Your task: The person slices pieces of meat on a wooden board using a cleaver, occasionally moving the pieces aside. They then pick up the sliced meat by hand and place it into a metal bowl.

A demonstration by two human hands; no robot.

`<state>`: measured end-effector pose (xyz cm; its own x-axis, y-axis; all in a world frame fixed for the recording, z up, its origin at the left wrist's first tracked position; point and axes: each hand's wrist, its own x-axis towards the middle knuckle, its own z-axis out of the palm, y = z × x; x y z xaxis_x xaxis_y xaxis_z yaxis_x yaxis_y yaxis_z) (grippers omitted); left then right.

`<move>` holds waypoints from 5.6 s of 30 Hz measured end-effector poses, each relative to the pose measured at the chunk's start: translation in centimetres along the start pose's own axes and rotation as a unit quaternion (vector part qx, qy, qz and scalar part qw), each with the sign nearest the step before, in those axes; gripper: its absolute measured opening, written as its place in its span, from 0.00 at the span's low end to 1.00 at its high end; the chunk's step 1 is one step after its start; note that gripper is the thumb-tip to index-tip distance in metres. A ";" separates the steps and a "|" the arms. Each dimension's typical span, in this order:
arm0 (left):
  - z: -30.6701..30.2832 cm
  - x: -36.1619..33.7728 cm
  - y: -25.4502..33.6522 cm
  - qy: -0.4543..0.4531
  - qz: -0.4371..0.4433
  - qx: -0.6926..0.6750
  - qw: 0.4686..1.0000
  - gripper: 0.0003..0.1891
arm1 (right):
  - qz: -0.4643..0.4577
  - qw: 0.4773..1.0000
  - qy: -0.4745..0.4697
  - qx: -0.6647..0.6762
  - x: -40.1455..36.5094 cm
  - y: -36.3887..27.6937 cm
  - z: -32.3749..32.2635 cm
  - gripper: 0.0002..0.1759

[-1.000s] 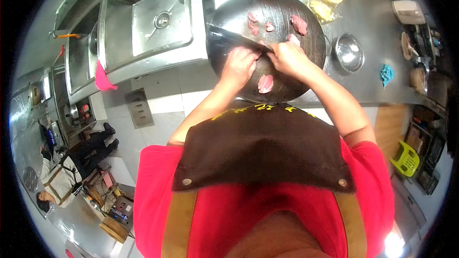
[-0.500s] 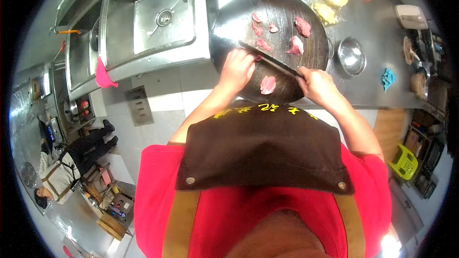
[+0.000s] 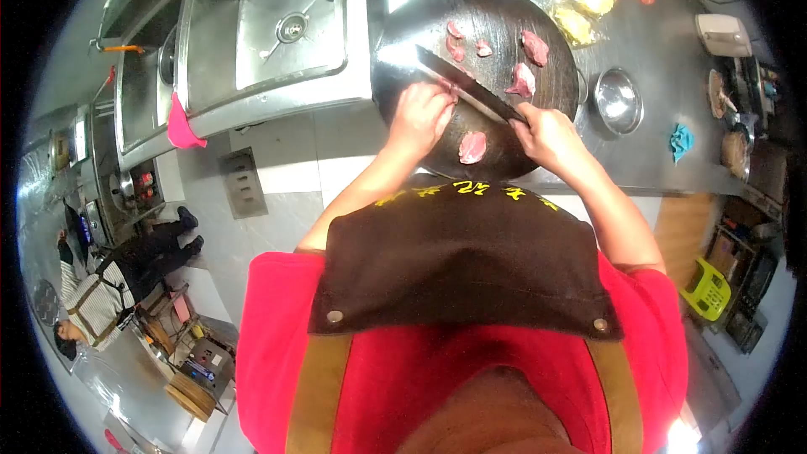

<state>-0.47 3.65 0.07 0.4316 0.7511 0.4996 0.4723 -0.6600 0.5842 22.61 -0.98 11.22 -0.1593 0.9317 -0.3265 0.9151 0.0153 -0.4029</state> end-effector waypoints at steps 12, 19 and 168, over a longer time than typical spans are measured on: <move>0.1 0.4 0.4 -0.010 0.016 -0.004 1.000 0.10 | -0.014 0.999 -0.016 0.025 3.7 -0.4 2.1 0.13; 0.4 -0.2 0.3 0.023 -0.007 0.014 1.000 0.08 | -0.007 1.000 0.001 -0.001 -0.9 0.3 -0.3 0.11; 7.4 9.6 4.4 -0.206 -0.023 -0.067 0.976 0.12 | 0.237 0.813 0.240 0.475 -10.7 6.8 2.3 0.14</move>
<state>11.42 7.86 2.73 0.6986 0.6906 0.1873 0.4055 -0.5977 0.6916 29.68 -11.71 10.03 0.4993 0.7888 -0.3583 0.0970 -0.4619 -0.8816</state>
